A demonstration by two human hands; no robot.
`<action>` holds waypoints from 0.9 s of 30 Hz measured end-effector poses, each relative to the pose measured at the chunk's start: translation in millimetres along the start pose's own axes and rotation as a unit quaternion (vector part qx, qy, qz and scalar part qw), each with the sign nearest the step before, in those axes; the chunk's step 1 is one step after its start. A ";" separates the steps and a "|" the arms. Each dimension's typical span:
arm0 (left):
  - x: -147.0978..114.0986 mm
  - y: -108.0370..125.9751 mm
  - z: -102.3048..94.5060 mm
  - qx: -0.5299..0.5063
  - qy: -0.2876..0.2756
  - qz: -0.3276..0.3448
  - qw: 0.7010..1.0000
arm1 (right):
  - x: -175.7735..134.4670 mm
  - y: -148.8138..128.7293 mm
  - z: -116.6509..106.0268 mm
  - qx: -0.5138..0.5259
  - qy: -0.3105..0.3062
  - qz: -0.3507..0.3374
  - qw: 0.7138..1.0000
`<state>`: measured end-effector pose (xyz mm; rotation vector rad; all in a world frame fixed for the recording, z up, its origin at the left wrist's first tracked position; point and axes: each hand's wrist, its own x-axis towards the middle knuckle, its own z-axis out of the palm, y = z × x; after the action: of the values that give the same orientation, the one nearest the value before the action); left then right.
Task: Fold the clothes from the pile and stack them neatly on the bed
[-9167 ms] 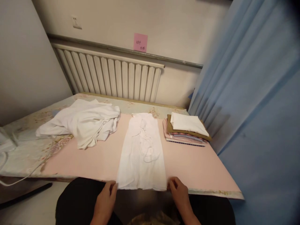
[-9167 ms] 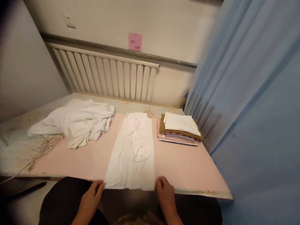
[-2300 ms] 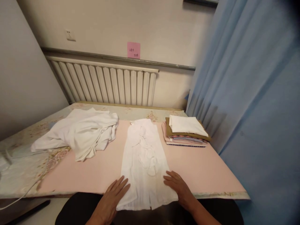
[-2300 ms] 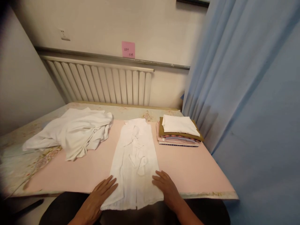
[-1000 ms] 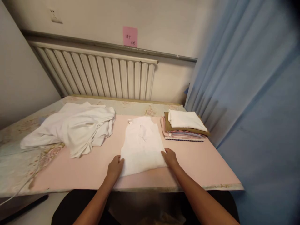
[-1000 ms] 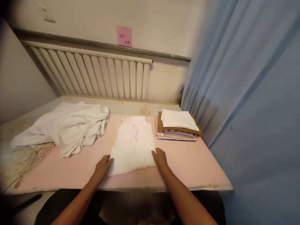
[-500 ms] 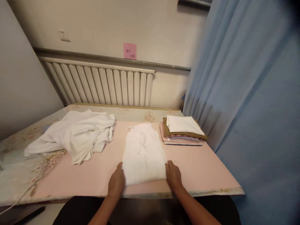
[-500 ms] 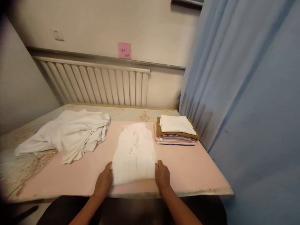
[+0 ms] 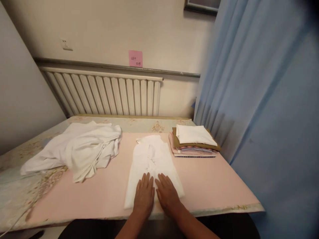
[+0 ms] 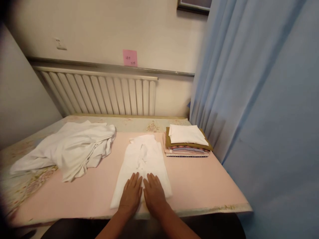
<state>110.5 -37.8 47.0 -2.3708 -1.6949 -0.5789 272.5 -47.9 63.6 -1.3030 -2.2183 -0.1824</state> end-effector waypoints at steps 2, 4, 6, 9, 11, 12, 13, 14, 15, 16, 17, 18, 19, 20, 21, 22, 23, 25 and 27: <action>-0.5 2.1 7.4 0.012 -0.022 0.012 1.000 | -2.4 -4.2 4.2 0.005 -0.034 -0.005 0.999; -2.1 -0.6 10.4 0.026 -0.030 0.025 0.999 | -5.3 -4.1 4.4 0.004 -0.053 0.001 0.999; -3.5 -5.5 9.9 0.036 -0.028 0.037 0.998 | -7.5 -1.3 2.7 0.003 -0.055 0.011 0.998; -4.3 -14.0 6.6 0.037 -0.027 0.047 0.998 | -10.3 5.7 1.4 -0.001 -0.048 0.024 0.999; -4.6 -19.8 4.5 0.034 -0.030 0.039 0.998 | -12.9 11.4 2.1 -0.006 -0.045 0.030 0.999; -4.8 -22.8 3.7 0.033 -0.034 0.032 0.998 | -14.4 14.3 2.7 -0.008 -0.045 0.032 0.998; -5.1 -25.8 3.0 0.032 -0.038 0.025 0.998 | -16.1 17.0 3.3 -0.010 -0.045 0.033 0.998; -5.5 -28.8 2.5 0.032 -0.042 0.019 0.998 | -17.8 19.5 3.8 -0.012 -0.045 0.034 0.998; -6.0 -31.7 2.1 0.032 -0.046 0.015 0.998 | -19.5 21.6 4.1 -0.013 -0.046 0.036 0.998; -6.5 -34.3 1.8 0.033 -0.048 0.011 0.998 | -21.0 23.4 4.1 -0.014 -0.046 0.039 0.998; -7.1 -36.6 1.7 0.034 -0.050 0.009 0.998 | -22.4 24.8 4.1 -0.015 -0.046 0.042 0.998; -7.8 -38.5 1.7 0.036 -0.051 0.007 0.998 | -23.7 25.8 3.8 -0.016 -0.046 0.045 0.998; -8.4 -40.0 1.7 0.038 -0.051 0.005 0.998 | -24.8 26.5 3.6 -0.018 -0.045 0.047 0.998; -8.9 -41.1 1.8 0.040 -0.051 0.003 0.998 | -25.9 27.0 3.4 -0.019 -0.044 0.049 0.998; -9.3 -41.8 1.9 0.042 -0.051 0.002 0.998 | -26.9 27.3 3.4 -0.021 -0.041 0.050 0.998; -9.6 -42.1 1.9 0.043 -0.052 0.001 0.998 | -27.8 27.5 3.5 -0.024 -0.039 0.052 0.998; -9.8 -42.2 1.9 0.044 -0.052 -0.001 0.998 | -28.8 27.7 3.8 -0.026 -0.036 0.053 0.998; -9.8 -41.8 1.6 0.044 -0.051 -0.003 0.998 | -30.8 28.1 4.9 -0.032 -0.029 0.054 0.998; -9.5 -41.3 0.9 0.041 -0.049 -0.002 0.998 | -32.6 28.8 6.5 -0.038 -0.018 0.050 0.998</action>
<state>69.4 -31.7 38.8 -2.3745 -1.7288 -0.3923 306.4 -55.4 36.5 -1.4667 -2.1889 -0.2079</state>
